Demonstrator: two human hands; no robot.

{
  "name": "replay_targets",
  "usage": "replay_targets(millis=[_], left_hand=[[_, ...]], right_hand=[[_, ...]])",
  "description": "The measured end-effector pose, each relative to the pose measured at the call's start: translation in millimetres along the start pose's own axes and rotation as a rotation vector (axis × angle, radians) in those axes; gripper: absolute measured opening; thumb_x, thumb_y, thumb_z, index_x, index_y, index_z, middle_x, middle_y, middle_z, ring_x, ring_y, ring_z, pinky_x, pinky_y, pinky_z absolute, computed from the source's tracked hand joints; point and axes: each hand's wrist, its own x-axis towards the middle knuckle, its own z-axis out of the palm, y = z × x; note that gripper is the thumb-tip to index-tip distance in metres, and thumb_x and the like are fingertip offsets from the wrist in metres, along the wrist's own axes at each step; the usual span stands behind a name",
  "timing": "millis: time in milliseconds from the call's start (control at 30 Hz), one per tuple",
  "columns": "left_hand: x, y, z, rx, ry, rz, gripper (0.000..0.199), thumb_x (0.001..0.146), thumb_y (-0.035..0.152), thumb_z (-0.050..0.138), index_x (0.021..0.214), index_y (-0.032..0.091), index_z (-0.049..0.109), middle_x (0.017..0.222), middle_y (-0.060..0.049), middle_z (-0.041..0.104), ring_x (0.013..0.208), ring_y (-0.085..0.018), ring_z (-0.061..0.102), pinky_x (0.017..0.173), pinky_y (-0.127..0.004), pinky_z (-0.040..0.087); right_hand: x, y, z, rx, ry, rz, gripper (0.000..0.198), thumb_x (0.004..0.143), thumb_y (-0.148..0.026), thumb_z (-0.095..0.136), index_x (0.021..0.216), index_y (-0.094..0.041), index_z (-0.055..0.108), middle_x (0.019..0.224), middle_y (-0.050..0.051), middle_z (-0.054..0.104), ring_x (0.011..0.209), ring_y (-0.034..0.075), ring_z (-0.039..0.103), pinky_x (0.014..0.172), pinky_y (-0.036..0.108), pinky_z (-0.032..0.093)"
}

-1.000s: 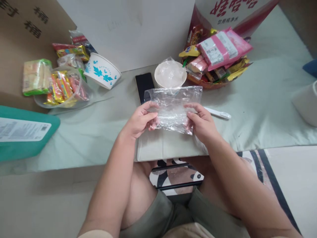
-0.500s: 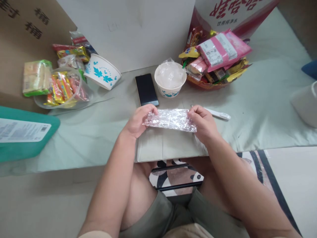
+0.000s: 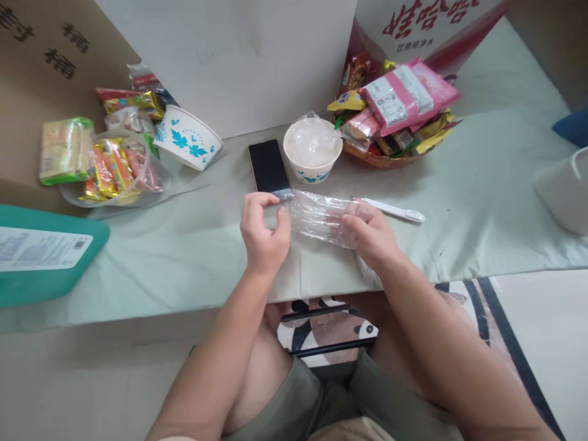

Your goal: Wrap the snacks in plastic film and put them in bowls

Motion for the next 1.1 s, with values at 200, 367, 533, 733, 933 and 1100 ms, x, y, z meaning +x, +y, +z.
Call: replay_targets(millis=[200,367,533,733,933,1100], left_hand=[[-13.6,17.0,16.5,-0.468,-0.555,-0.414,0.042,0.087,0.052,0.067,0.117,0.022,0.062,0.109,-0.008,0.072,0.099,-0.020,0.068,0.083,-0.030,0.054],[-8.3,16.6,21.2,-0.404,-0.543,-0.499,0.044,0.084,0.060,0.071,0.101,0.019,0.074,0.092,-0.005,0.074,0.081,-0.016,0.066,0.075,-0.027,0.052],[0.3,19.3,16.4,-0.666,-0.486,-0.697,0.047,0.071,0.060,0.083,0.096,0.020,0.074,0.084,-0.002,0.072,0.071,-0.014,0.064,0.067,-0.026,0.052],[3.2,17.2,17.2,-0.492,-0.539,-0.619,0.037,0.066,0.041,0.089,0.090,0.019,0.072,0.081,-0.001,0.070,0.071,-0.013,0.062,0.068,-0.025,0.051],[10.4,1.7,21.2,-0.296,-0.301,-0.456,0.028,0.072,0.040,0.081,0.082,0.018,0.067,0.074,0.001,0.065,0.066,-0.011,0.056,0.062,-0.023,0.047],[24.4,-11.2,9.5,-0.193,0.091,-0.236,0.038,0.066,0.045,0.082,0.077,0.019,0.057,0.067,0.005,0.053,0.059,-0.008,0.046,0.055,-0.022,0.039]], right_hand=[[-5.5,1.5,5.1,0.032,-0.211,-0.032,0.034,0.074,-0.035,0.075,0.072,-0.023,0.044,0.065,-0.007,0.048,0.058,0.009,0.043,0.058,0.024,0.034],[-1.4,3.5,9.2,-0.047,-0.130,-0.087,0.034,0.079,-0.044,0.073,0.082,-0.024,0.045,0.070,-0.006,0.052,0.063,0.011,0.049,0.062,0.025,0.041],[2.8,1.1,9.7,-0.170,0.079,-0.280,0.045,0.068,-0.032,0.079,0.104,-0.027,0.052,0.104,0.002,0.066,0.092,0.015,0.062,0.079,0.029,0.050],[1.6,-0.2,9.2,-0.289,0.108,-0.191,0.019,0.078,-0.035,0.067,0.085,-0.023,0.054,0.066,-0.006,0.054,0.056,0.010,0.047,0.055,0.026,0.035],[4.8,-6.1,8.6,-0.365,0.164,-0.278,0.015,0.078,-0.034,0.061,0.085,-0.023,0.054,0.071,-0.004,0.056,0.060,0.011,0.049,0.059,0.027,0.037],[1.8,-5.9,9.8,-0.416,0.086,-0.272,0.011,0.080,-0.033,0.054,0.084,-0.023,0.054,0.071,-0.004,0.058,0.062,0.012,0.052,0.061,0.028,0.038]])
